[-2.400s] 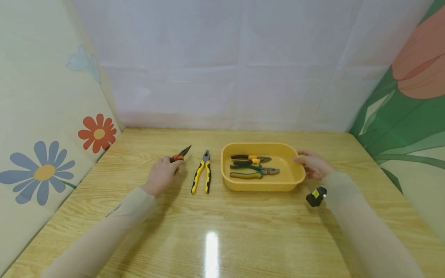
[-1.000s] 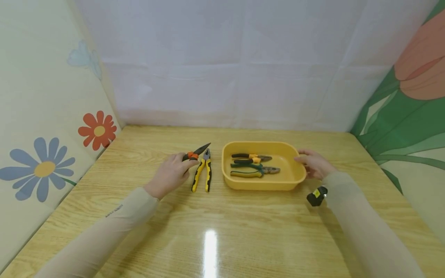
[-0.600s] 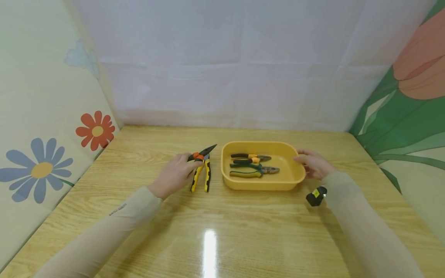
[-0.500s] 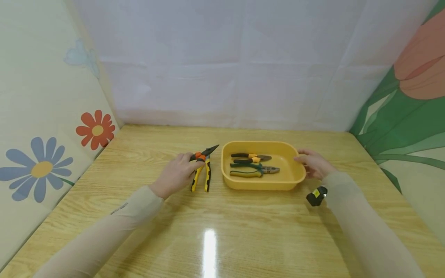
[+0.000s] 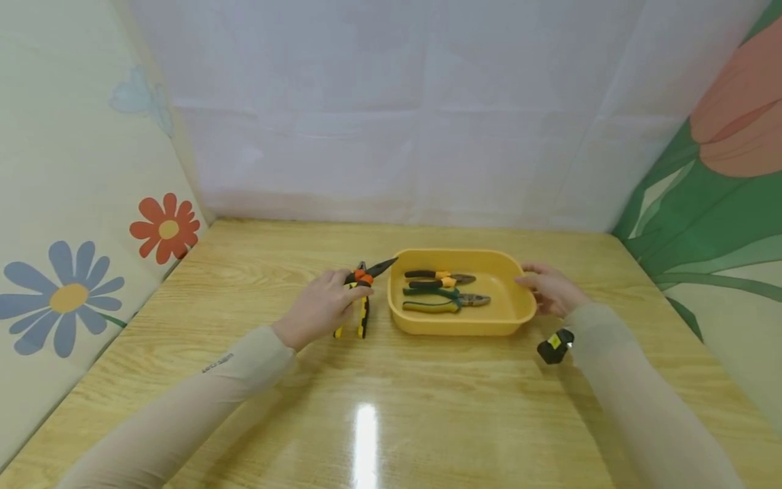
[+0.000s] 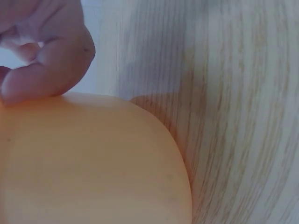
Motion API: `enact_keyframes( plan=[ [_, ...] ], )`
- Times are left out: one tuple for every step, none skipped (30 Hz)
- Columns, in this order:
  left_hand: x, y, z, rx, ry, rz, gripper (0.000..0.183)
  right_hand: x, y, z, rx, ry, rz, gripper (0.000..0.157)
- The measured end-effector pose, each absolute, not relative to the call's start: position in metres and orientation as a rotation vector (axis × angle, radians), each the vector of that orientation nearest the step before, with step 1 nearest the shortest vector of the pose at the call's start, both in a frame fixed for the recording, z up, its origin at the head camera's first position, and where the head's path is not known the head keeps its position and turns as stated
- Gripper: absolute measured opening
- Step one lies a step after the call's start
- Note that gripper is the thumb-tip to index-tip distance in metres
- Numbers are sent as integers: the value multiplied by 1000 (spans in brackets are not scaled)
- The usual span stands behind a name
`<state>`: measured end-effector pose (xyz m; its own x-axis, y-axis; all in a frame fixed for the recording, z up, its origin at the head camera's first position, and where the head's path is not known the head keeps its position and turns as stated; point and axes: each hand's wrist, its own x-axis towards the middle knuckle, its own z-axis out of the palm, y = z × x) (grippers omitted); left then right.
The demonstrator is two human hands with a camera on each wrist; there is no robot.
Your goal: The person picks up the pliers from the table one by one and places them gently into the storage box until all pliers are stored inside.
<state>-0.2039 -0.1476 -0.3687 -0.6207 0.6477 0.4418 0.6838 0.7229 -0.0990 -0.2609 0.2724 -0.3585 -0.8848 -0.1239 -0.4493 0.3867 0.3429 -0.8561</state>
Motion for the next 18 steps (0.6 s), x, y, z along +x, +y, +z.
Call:
enact_keyframes(
  plan=[
    [-204, -147, -368, -1025, -2472, -108, 38, -261, 273, -359, 230, 2174, -1561, 60],
    [-205, -146, -368, -1030, -2466, -106, 37, -261, 273, -359, 233, 2176, -1560, 61],
    [-205, -145, -368, -1036, -2461, -106, 37, -261, 273, -358, 231, 2177, -1560, 61],
    [-205, -145, -368, -1046, -2453, -105, 36, -261, 273, -359, 233, 2171, -1566, 61],
    [-206, -144, -368, -1060, -2444, -113, 36, -261, 273, -359, 229, 2172, -1564, 62],
    [-206, -144, -368, -1073, -2430, -112, 36, -261, 274, -360, 226, 2171, -1563, 62],
    [-207, -143, -368, -1090, -2413, -115, 36, -261, 274, -360, 223, 2171, -1563, 63],
    [-207, -143, -368, -1106, -2395, -118, 36, -261, 275, -360, 220, 2170, -1561, 63],
    [-207, -142, -368, -1125, -2379, -122, 37, -261, 275, -360, 214, 2172, -1558, 63],
    [-207, -141, -368, -1142, -2360, -120, 37, -262, 275, -360, 215, 2173, -1555, 64],
    [-208, -141, -367, -1157, -2345, -118, 37, -262, 275, -360, 216, 2175, -1551, 64],
    [-209, -140, -367, -1167, -2332, -109, 37, -262, 275, -360, 217, 2179, -1546, 64],
    [-209, -139, -367, -1178, -2320, -100, 36, -262, 275, -360, 218, 2181, -1544, 65],
    [-210, -139, -367, -1186, -2319, -88, 36, -262, 275, -360, 217, 2182, -1544, 64],
    [-210, -138, -367, -1192, -2322, -75, 36, -262, 275, -360, 216, 2183, -1544, 64],
    [-210, -138, -367, -1195, -2323, -57, 36, -262, 274, -360, 220, 2181, -1548, 64],
    [-210, -137, -366, -1200, -2327, -42, 36, -262, 274, -359, 219, 2181, -1547, 63],
    [-210, -137, -366, -1207, -2326, -25, 36, -262, 274, -360, 218, 2181, -1546, 63]
  ],
)
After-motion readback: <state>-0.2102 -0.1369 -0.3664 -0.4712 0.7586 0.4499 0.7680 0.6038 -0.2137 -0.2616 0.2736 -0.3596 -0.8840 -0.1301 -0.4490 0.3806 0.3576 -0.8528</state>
